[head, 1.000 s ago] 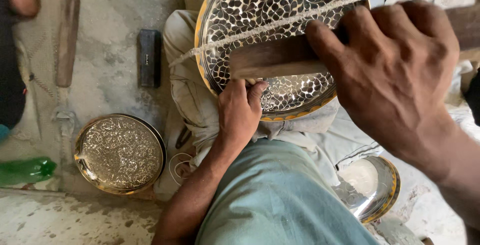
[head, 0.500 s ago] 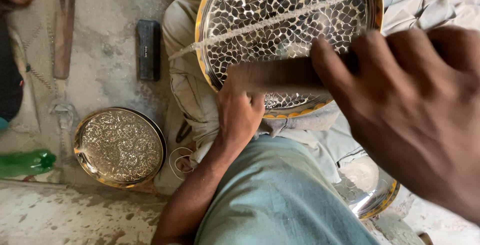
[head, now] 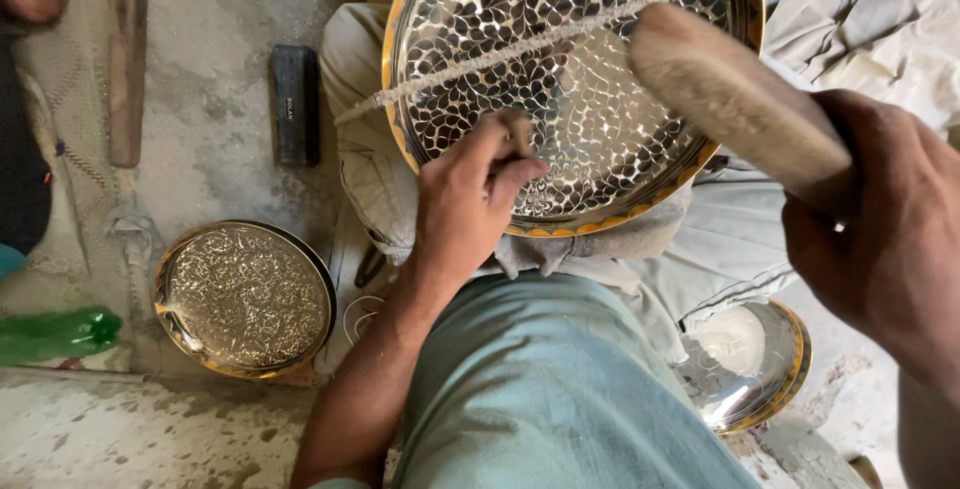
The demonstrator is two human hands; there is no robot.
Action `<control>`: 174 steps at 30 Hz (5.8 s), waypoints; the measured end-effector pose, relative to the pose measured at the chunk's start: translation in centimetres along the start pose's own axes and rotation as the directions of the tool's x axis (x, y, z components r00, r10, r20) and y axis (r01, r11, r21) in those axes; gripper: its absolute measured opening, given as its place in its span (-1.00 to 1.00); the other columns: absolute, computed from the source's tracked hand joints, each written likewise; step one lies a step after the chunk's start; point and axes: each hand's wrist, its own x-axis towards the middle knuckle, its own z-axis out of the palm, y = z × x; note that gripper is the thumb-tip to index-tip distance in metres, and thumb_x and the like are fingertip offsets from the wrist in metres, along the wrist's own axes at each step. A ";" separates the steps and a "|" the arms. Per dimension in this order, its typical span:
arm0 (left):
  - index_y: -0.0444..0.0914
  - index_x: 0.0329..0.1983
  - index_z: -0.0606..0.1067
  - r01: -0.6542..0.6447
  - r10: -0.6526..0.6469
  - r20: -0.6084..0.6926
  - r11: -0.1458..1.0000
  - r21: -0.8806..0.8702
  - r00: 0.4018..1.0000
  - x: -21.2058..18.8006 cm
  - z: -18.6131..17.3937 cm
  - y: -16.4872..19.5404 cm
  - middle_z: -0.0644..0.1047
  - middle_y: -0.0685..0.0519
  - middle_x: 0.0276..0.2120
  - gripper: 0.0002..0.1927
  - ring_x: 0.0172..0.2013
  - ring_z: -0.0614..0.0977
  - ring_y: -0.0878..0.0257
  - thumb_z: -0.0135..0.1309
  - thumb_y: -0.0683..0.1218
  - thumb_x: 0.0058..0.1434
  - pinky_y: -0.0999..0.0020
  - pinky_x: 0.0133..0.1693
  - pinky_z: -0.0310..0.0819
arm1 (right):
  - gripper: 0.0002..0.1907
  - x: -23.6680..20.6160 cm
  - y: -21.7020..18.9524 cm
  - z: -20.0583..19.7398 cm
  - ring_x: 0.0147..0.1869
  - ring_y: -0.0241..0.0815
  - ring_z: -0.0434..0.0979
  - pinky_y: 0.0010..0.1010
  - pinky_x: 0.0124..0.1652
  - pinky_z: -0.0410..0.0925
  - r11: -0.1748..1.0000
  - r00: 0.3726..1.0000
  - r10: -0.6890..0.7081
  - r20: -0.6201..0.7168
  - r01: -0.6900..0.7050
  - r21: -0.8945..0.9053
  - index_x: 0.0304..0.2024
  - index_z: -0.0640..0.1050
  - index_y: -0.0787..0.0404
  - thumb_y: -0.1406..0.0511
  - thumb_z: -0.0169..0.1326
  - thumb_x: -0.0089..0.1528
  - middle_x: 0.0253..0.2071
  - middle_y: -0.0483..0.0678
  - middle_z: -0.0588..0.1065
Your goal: The person hammers a metal tray with a wooden mallet to create a textured pattern. They adjust the tray and a rope guide, then continue hammering across the surface.
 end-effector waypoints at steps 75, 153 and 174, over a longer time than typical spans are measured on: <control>-0.28 0.08 0.46 -0.441 0.225 0.743 0.892 0.104 0.631 6.1 0.4 -1.2 0.51 -0.08 -0.44 -0.70 -0.41 0.65 0.11 0.08 -0.27 0.27 0.24 -0.40 0.62 | -0.23 -11.7 -3.0 10.6 -0.08 0.17 0.46 -0.02 -0.11 0.35 0.872 0.867 0.479 -0.136 -0.452 0.186 0.47 0.26 0.23 0.50 0.07 0.17 -0.03 0.23 0.42; -0.23 0.09 0.45 -0.424 0.111 0.789 0.883 0.201 0.605 6.3 1.1 0.8 0.55 -0.07 -0.37 -0.67 -0.31 0.70 0.10 -0.02 -0.35 0.29 0.18 -0.31 0.61 | -0.26 -12.8 -4.8 10.8 -0.06 0.20 0.54 -0.03 -0.04 0.41 0.618 0.702 0.703 -0.111 -0.526 0.584 0.42 0.16 0.34 0.44 0.09 0.21 -0.08 0.21 0.50; -0.43 0.07 0.35 0.136 -0.194 -0.261 0.965 -0.224 0.946 -6.6 -6.7 1.7 0.59 -0.11 -0.12 -0.69 -0.19 0.69 0.25 0.17 -0.27 0.36 0.41 -0.12 0.68 | -0.14 -16.8 4.6 6.9 -0.09 0.19 0.59 -0.06 -0.08 0.43 0.592 0.689 0.706 0.165 -0.701 0.398 0.42 0.28 0.25 0.17 0.29 0.15 -0.07 0.29 0.54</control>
